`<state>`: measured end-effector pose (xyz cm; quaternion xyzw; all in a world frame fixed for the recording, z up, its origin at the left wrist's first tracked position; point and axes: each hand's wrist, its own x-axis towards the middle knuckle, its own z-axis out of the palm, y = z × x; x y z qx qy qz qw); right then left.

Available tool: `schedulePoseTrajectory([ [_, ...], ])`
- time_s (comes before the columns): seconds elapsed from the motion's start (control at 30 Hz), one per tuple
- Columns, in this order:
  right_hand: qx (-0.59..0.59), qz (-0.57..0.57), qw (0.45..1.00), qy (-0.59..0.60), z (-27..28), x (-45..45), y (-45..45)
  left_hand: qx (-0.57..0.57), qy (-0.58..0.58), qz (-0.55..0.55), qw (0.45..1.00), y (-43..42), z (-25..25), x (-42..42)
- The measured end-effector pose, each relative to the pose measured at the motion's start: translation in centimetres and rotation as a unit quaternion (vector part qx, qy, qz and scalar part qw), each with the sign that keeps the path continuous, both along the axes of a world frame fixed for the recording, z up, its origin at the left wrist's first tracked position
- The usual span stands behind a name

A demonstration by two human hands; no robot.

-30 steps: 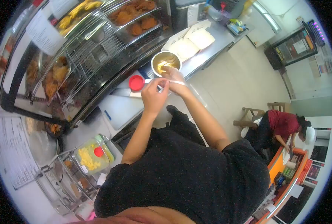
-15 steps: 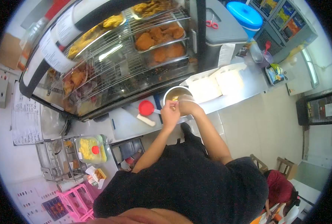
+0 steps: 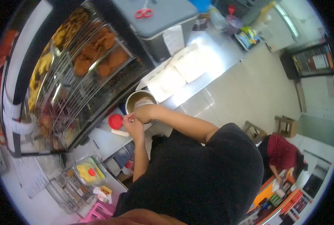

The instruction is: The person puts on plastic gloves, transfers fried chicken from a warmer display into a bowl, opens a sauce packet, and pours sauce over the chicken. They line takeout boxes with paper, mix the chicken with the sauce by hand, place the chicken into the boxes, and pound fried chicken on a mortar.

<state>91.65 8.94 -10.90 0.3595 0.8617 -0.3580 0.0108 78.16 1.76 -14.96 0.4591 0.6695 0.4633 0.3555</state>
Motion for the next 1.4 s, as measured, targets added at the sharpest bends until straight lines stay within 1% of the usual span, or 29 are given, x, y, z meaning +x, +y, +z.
schedulePoseTrajectory([
  [0.07, 0.008, 0.017, 1.0, -0.022, 0.3, -0.3, 0.2, -0.025, -0.053, 0.015, 0.998, 0.0, -0.4, -0.5],
  [0.1, -0.013, -0.003, 1.0, 0.005, 0.3, -0.1, 0.3, -0.048, -0.091, 0.009, 0.995, -0.4, -0.4, -0.9],
  [0.17, -0.055, -0.043, 0.996, 0.058, 0.1, 0.3, 0.2, -0.097, -0.166, -0.003, 0.981, -0.7, 3.6, -0.7],
  [0.2, -0.059, -0.115, 0.991, 0.037, -1.2, -0.3, 0.4, -0.028, -0.127, -0.018, 0.991, -1.2, 1.5, -1.3],
  [0.27, -0.065, -0.247, 0.967, -0.006, -4.6, -1.7, 1.0, -0.058, -0.065, -0.08, 0.993, -2.2, 4.9, -0.3],
  [0.3, -0.057, -0.278, 0.959, -0.001, -3.7, -1.5, 0.9, -0.073, -0.034, -0.107, 0.991, -3.0, 6.2, 0.4],
  [0.37, -0.042, -0.321, 0.946, 0.01, 0.1, -0.9, 1.2, -0.049, -0.013, -0.147, 0.988, -4.2, 6.3, 1.4],
  [0.43, -0.089, -0.337, 0.936, 0.044, 1.1, -1.3, 1.2, -0.025, 0.023, -0.174, 0.984, -4.8, 7.1, 2.0],
  [0.47, -0.073, -0.35, 0.927, 0.114, 1.1, -1.2, 0.5, -0.015, 0.048, -0.187, 0.981, -4.6, 7.9, 2.1],
  [0.5, -0.061, -0.351, 0.915, 0.189, 1.0, -0.7, 0.1, -0.007, 0.064, -0.189, 0.98, -4.9, 7.2, 2.2],
  [0.53, -0.114, -0.353, 0.896, 0.245, -1.7, -0.6, -0.2, 0.033, 0.059, -0.191, 0.979, -4.8, 8.2, 2.6],
  [0.57, -0.166, -0.355, 0.87, 0.299, -4.3, -0.4, -0.5, 0.015, 0.072, -0.197, 0.978, -4.6, 9.1, 2.7],
  [0.6, -0.241, -0.371, 0.841, 0.31, -3.4, -0.6, 0.2, 0.012, -0.003, -0.216, 0.976, -4.5, 8.9, 2.6],
  [0.63, -0.286, -0.389, 0.808, 0.337, -2.0, -0.8, -0.6, 0.012, -0.015, -0.22, 0.975, -4.4, 9.5, 2.6],
  [0.67, -0.342, -0.401, 0.759, 0.382, -2.3, -1.5, -0.9, 0.08, 0.004, -0.236, 0.968, -4.1, 9.2, 2.3],
  [0.7, -0.391, -0.424, 0.702, 0.417, -2.4, -2.2, -0.9, 0.074, 0.018, -0.237, 0.968, -4.2, 9.5, 1.2],
  [0.77, -0.413, -0.435, 0.665, 0.445, -1.5, -3.1, -1.7, 0.066, 0.026, -0.268, 0.961, -4.7, 10.0, 0.1],
  [0.83, -0.42, -0.43, 0.656, 0.456, -0.3, -4.1, -1.8, 0.058, -0.013, -0.291, 0.955, -5.0, 10.3, -2.2],
  [0.87, -0.426, -0.407, 0.661, 0.463, -0.9, -3.7, -1.5, 0.049, -0.035, -0.301, 0.952, -5.3, 11.7, -4.1],
  [0.9, -0.414, -0.357, 0.682, 0.485, -1.3, -3.2, -1.4, 0.041, -0.053, -0.315, 0.947, -5.6, 12.9, -6.3],
  [0.97, -0.354, -0.331, 0.73, 0.482, 0.7, -4.1, -2.4, 0.03, -0.067, -0.253, 0.965, -6.3, 13.4, -10.9],
  [1.07, -0.394, -0.409, 0.694, 0.443, 3.8, -7.2, -2.7, 0.024, -0.132, -0.14, 0.981, -7.4, 12.1, -19.9],
  [1.1, -0.41, -0.395, 0.68, 0.461, 4.0, -8.3, -3.1, 0.021, -0.156, -0.095, 0.983, -8.0, 12.0, -23.7],
  [1.17, -0.438, -0.37, 0.649, 0.501, 4.8, -11.8, -3.7, -0.028, -0.158, -0.01, 0.987, -9.5, 12.5, -31.3],
  [1.2, -0.439, -0.349, 0.65, 0.513, 5.4, -14.6, -4.1, 0.005, -0.172, 0.042, 0.984, -10.4, 11.6, -34.7],
  [1.23, -0.426, -0.313, 0.683, 0.504, 5.8, -18.3, -4.3, 0.038, -0.187, 0.091, 0.977, -11.2, 10.5, -38.1],
  [1.3, -0.401, -0.245, 0.747, 0.471, 6.6, -25.9, -4.6, 0.004, -0.211, 0.176, 0.962, -13.9, 9.7, -43.7],
  [1.37, -0.412, -0.225, 0.798, 0.377, 9.8, -36.5, -5.5, -0.018, -0.232, 0.192, 0.953, -17.6, 8.5, -47.5],
  [1.4, -0.394, -0.181, 0.838, 0.332, 10.7, -42.4, -5.4, -0.026, -0.238, 0.2, 0.95, -19.3, 8.2, -49.1],
])
